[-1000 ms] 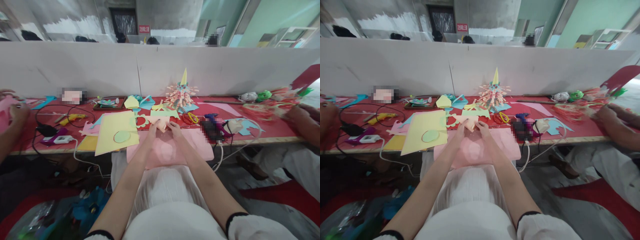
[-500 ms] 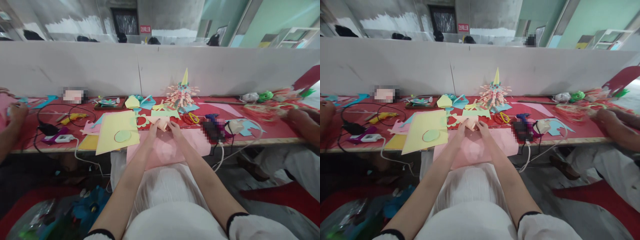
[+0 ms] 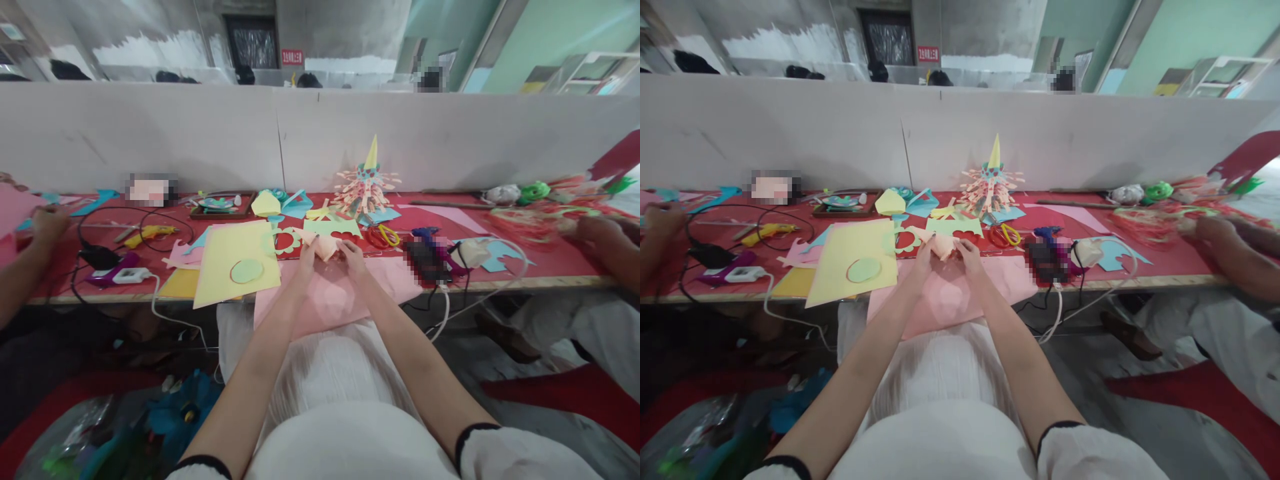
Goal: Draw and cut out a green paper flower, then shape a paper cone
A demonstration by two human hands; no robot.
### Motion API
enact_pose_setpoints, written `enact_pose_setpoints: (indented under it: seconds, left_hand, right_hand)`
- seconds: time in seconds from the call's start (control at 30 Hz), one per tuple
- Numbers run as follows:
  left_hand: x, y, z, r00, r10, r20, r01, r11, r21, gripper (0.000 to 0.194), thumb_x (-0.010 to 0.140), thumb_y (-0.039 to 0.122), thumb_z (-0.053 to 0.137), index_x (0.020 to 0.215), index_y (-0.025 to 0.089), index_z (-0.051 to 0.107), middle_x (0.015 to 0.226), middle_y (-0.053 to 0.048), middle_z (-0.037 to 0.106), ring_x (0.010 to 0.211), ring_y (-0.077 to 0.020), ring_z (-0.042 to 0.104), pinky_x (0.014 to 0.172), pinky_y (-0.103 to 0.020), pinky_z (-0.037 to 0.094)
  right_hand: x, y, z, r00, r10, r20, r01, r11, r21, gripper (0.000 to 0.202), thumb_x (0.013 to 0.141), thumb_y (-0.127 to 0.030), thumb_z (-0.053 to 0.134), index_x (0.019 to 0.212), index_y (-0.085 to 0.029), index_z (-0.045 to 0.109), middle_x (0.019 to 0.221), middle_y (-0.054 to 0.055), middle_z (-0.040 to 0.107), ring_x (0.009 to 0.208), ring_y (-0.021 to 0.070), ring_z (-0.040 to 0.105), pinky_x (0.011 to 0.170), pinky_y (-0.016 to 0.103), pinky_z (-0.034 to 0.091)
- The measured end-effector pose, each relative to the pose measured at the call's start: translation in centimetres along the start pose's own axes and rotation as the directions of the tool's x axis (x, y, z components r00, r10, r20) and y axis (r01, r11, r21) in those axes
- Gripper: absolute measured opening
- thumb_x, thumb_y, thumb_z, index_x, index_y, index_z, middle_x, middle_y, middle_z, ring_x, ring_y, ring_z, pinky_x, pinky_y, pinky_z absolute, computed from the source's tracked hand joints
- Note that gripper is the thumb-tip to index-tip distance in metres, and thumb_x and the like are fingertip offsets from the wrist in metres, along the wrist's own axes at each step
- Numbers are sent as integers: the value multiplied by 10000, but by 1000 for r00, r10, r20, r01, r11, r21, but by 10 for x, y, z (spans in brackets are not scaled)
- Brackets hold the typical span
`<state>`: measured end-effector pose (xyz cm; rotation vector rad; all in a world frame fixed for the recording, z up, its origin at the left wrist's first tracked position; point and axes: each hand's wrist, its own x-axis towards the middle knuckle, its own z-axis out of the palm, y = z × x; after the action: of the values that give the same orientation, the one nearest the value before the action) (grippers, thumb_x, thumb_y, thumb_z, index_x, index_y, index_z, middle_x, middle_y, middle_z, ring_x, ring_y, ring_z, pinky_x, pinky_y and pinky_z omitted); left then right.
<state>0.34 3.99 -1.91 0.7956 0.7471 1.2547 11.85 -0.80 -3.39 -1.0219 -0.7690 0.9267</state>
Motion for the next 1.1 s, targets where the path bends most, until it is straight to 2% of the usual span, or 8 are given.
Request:
enact_pose_setpoints:
  seconds: [0.17, 0.4, 0.53, 0.73, 0.9, 1.1]
  left_hand:
    - [6, -7, -7, 998, 58, 33, -60, 997, 42, 346, 620, 300, 739, 921, 183, 617, 1033, -77, 688, 1011, -238, 622, 884, -345, 469]
    - [7, -5, -9, 995, -10, -102, 5, 999, -52, 224, 674, 288, 688, 868, 202, 619, 1006, -67, 692, 990, -221, 631, 879, -350, 478]
    - [4, -2, -9, 997, -48, -65, 45, 997, -59, 207, 675, 330, 687, 845, 224, 637, 1015, -54, 690, 984, -219, 641, 864, -340, 497]
    - [1, 1, -8, 991, -127, -34, 126, 992, -29, 353, 619, 390, 717, 910, 210, 633, 984, -69, 695, 996, -244, 642, 853, -353, 507]
    - [-1, 4, -6, 993, -112, -32, 112, 993, -23, 273, 627, 359, 710, 847, 222, 627, 985, -56, 691, 1007, -236, 636, 853, -340, 504]
    - [-1, 1, -6, 998, -56, -41, 56, 998, -8, 267, 627, 332, 717, 851, 219, 623, 991, -49, 687, 990, -212, 634, 873, -346, 494]
  right_hand:
    - [1, 1, -1, 998, -48, 35, 50, 996, -79, 306, 613, -483, 722, 653, -201, 611, 590, -32, 559, 474, 86, 468, 474, 230, 394]
    - [-3, -5, -1, 997, 40, 68, -32, 993, -116, 383, 618, -572, 692, 679, -197, 641, 606, -5, 580, 506, 102, 482, 479, 236, 379]
    - [-3, -5, 0, 995, 36, 95, -19, 985, -172, 398, 568, -574, 726, 670, -198, 646, 572, -19, 553, 499, 95, 457, 472, 229, 364]
    - [-2, -3, 0, 996, 49, 81, -36, 986, -165, 438, 537, -605, 726, 645, -197, 610, 540, -30, 536, 475, 93, 449, 471, 235, 386]
    - [-1, -3, -1, 994, 48, 98, -32, 987, -159, 447, 518, -607, 735, 640, -198, 603, 542, -31, 548, 482, 94, 462, 479, 232, 395]
    - [-1, -3, -1, 994, 55, 92, -39, 985, -165, 422, 532, -593, 730, 619, -205, 589, 548, -21, 570, 503, 111, 500, 483, 236, 396]
